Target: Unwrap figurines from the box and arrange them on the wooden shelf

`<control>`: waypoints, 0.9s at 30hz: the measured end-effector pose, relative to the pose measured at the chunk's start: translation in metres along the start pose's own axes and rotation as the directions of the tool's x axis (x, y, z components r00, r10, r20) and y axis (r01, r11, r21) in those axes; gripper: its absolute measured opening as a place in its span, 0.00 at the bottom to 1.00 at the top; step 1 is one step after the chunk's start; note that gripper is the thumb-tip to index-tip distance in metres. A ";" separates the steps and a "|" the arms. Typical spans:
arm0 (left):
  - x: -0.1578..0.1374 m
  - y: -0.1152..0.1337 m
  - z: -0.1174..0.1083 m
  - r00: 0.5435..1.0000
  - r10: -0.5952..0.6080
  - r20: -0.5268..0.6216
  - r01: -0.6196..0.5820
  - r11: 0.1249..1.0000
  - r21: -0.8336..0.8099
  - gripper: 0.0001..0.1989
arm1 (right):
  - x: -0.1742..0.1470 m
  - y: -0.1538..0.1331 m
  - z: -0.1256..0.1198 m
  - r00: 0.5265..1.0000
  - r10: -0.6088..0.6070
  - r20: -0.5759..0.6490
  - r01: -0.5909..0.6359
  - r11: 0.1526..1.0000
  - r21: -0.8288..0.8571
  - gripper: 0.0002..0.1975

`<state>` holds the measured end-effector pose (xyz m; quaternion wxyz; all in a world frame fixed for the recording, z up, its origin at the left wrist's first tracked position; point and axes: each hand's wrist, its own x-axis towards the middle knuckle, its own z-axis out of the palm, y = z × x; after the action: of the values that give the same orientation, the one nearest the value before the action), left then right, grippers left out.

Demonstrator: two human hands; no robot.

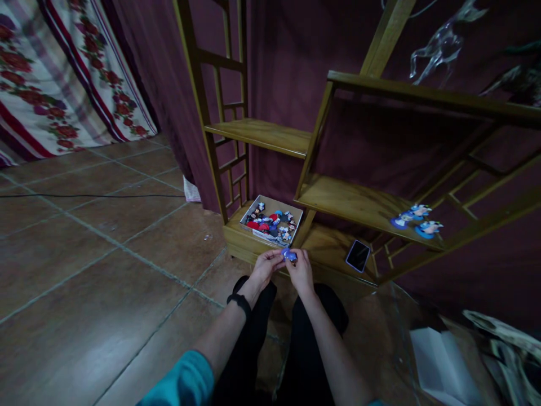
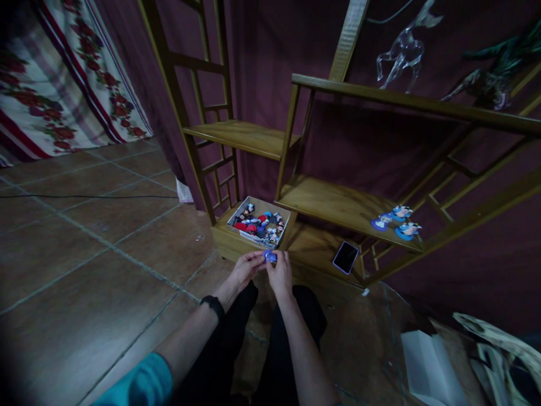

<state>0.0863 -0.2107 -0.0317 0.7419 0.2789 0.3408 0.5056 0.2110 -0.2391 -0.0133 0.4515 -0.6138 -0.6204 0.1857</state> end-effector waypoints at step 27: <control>0.000 0.002 -0.006 0.995 -0.096 -0.030 0.098 0.994 0.057 0.13 | -0.001 0.010 -0.006 0.991 -0.055 0.118 0.051 0.998 0.043 0.10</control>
<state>0.0805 -0.2101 -0.0341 0.7523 0.2768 0.3789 0.4625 0.2216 -0.2405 -0.0183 0.4305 -0.5759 -0.6585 0.2223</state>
